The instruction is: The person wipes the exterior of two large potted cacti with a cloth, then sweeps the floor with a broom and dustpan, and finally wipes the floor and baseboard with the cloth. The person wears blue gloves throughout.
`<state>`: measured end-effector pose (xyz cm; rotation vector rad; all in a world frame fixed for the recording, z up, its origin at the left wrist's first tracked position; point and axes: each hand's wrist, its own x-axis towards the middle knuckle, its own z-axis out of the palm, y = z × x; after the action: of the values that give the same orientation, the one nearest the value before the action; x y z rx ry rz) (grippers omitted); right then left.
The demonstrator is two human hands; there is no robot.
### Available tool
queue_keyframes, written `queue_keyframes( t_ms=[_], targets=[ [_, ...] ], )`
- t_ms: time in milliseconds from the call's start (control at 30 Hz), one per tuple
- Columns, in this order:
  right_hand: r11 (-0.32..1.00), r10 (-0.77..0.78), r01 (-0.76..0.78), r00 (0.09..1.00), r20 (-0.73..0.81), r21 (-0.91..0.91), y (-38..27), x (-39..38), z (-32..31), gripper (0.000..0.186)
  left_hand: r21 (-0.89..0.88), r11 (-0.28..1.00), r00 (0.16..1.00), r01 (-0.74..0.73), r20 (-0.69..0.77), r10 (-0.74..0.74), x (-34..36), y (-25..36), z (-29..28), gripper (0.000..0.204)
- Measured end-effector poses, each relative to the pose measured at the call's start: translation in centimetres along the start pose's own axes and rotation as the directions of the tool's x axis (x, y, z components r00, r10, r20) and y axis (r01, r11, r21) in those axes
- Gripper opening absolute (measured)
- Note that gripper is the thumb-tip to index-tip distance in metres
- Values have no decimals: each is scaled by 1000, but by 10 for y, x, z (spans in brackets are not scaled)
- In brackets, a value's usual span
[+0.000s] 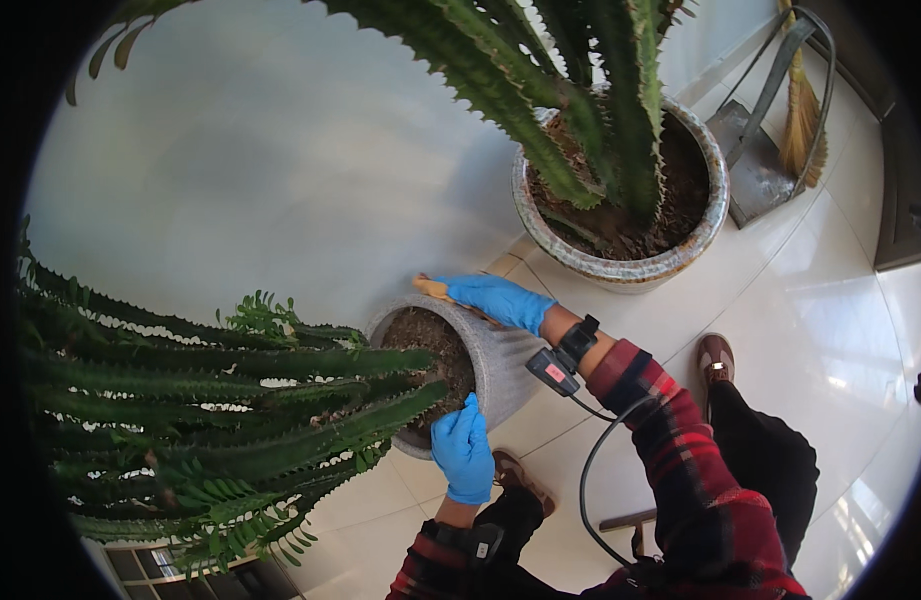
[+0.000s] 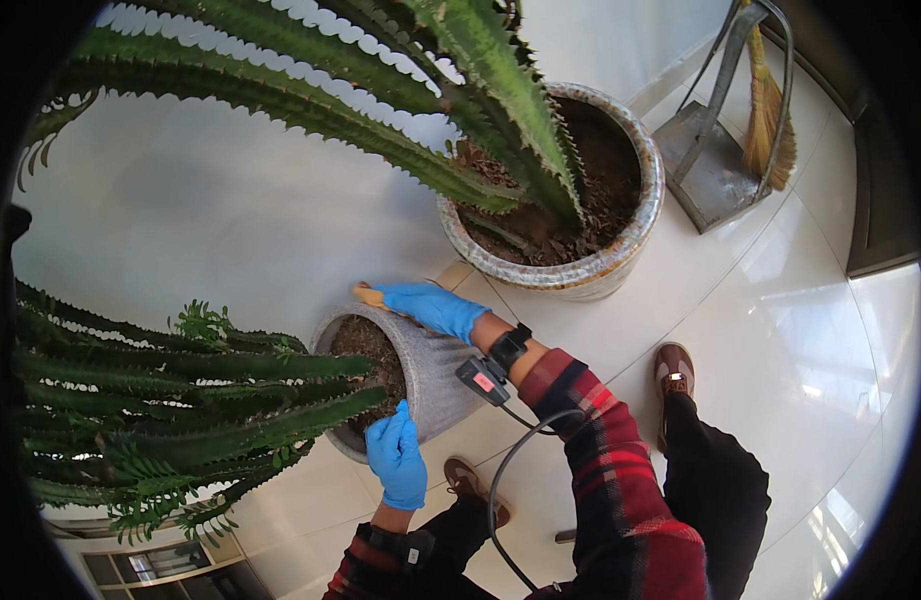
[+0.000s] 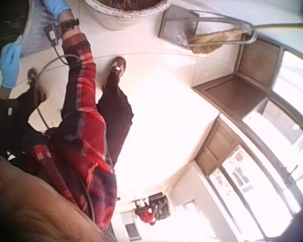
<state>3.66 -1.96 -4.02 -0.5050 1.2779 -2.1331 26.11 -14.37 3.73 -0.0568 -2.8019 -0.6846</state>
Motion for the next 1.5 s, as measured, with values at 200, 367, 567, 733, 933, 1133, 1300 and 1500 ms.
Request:
queue_keyframes(
  t_ms=[200, 367, 567, 733, 933, 1133, 1300, 1500],
  targets=[
    [986, 164, -165, 983, 77, -2, 10, 32, -8, 54, 18, 1000, 1000, 4, -10, -4, 1, 3, -1, 33],
    [825, 539, -542, 840, -63, -160, 53, 31, -38, 56, 38, 998, 998, -57, -22, 58, 2, 3, -4, 35],
    [765, 602, -632, 770, -212, -123, 104, 16, -54, 56, 76, 996, 999, -39, 13, 38, 2, 3, -5, 34],
    [631, 626, -683, 728, -278, -367, 77, 20, -52, 56, 55, 996, 998, -64, 6, 64, 1, 2, -5, 35],
    [879, 329, -250, 934, 139, -405, 34, 66, -35, 54, 16, 998, 998, -66, -8, 66, 3, 3, -5, 35],
    [908, 280, -213, 949, 143, -360, 51, 75, -32, 52, 49, 996, 997, -76, 28, 74, 4, 5, -8, 28],
    [624, 601, -571, 787, -140, -534, 61, 43, -54, 55, 73, 997, 999, -32, 38, 30, 4, 4, -7, 35],
    [970, 154, -162, 986, -58, -182, 21, 16, -29, 44, 97, 993, 997, -72, 16, 71, 4, 2, -6, 36]
  ],
)
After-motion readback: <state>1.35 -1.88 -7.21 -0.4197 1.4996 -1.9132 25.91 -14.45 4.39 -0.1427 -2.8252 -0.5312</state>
